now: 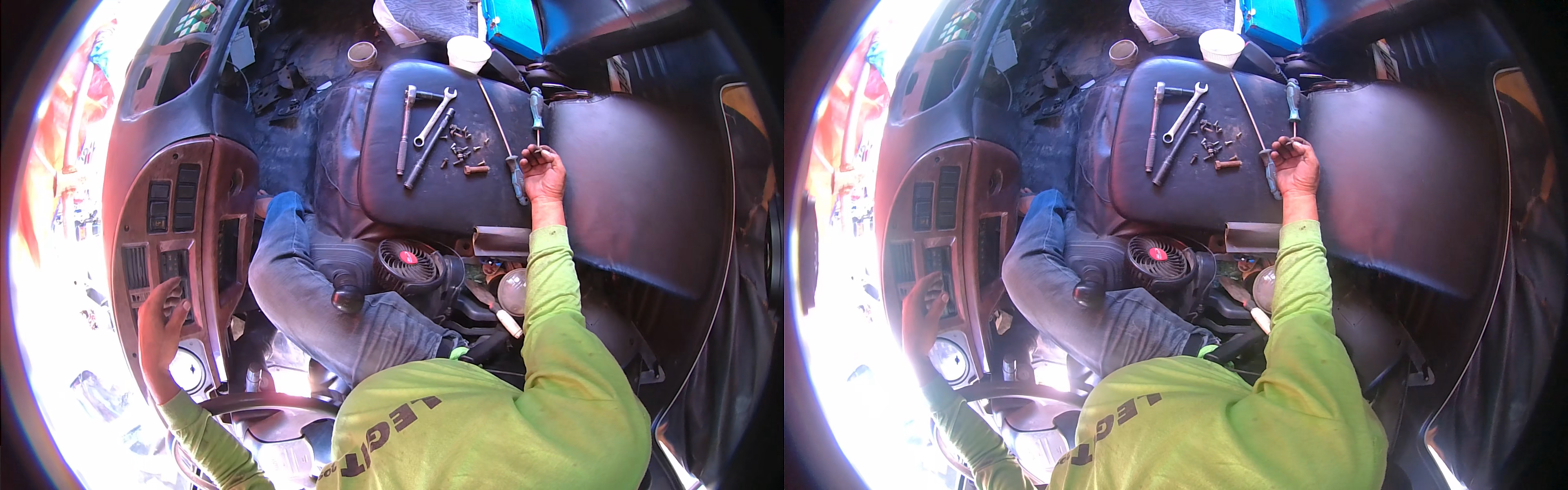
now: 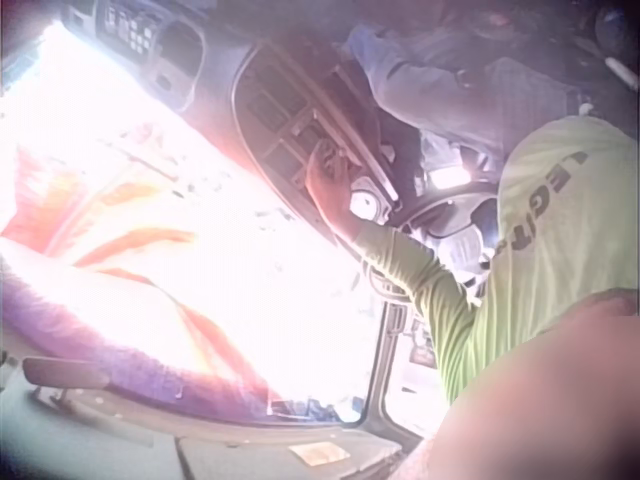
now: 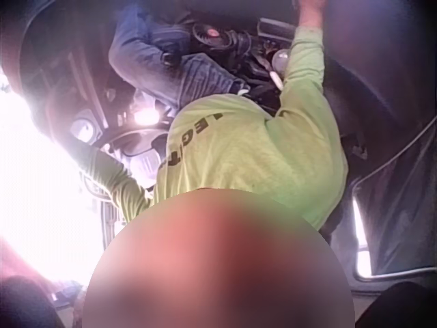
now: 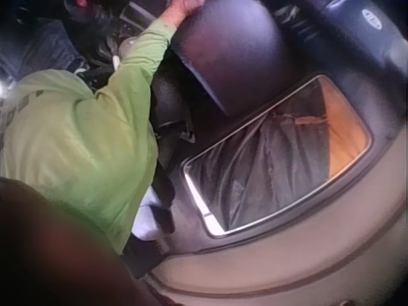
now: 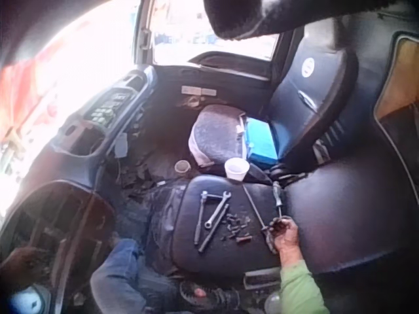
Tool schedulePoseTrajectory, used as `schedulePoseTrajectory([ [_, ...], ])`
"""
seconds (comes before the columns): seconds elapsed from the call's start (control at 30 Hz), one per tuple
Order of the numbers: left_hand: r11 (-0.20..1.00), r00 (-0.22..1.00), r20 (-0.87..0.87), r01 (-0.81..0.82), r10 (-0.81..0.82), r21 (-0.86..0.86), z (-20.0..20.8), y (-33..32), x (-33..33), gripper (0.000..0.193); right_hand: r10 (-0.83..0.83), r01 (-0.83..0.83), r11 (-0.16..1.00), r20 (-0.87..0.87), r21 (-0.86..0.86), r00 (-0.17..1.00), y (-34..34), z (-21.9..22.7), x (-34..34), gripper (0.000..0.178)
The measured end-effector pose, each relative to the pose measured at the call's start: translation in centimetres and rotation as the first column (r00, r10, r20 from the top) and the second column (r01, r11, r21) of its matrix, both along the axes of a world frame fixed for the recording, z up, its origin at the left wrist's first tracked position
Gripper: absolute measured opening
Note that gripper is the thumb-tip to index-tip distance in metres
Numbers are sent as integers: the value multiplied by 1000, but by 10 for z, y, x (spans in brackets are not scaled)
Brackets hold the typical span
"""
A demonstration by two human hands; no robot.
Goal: The person uses a screwdriver to remove screws from the dashboard trim and steering column area. They detach and reattach plastic panels around the instrument cluster and steering wheel, handling screws and tools on the passenger seat.
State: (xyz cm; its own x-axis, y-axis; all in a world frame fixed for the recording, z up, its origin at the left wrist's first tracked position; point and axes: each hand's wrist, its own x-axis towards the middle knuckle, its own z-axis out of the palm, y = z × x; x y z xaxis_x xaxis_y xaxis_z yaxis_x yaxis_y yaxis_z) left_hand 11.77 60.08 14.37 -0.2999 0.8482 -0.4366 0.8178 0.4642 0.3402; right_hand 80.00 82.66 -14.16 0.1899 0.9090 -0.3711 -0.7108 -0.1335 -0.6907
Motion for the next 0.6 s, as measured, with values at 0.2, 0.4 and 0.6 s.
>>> schedulePoseTrajectory([
  [0.2, 997, 1000, 5, -9, 9, 73, 5, -21, -7, 47, -32, 36, 997, 56, -69, 998, -7, 14, -5, 12],
  [0.4, 979, 993, -38, -105, 113, 176, 12, -79, -28, 43, 285, 25, 941, 834, -336, 473, 5, 35, -24, 22],
  [0.6, 875, 927, 13, -357, 374, 328, 11, -170, -69, 37, 416, -23, 893, 843, -449, -340, 0, 41, -38, 54],
])
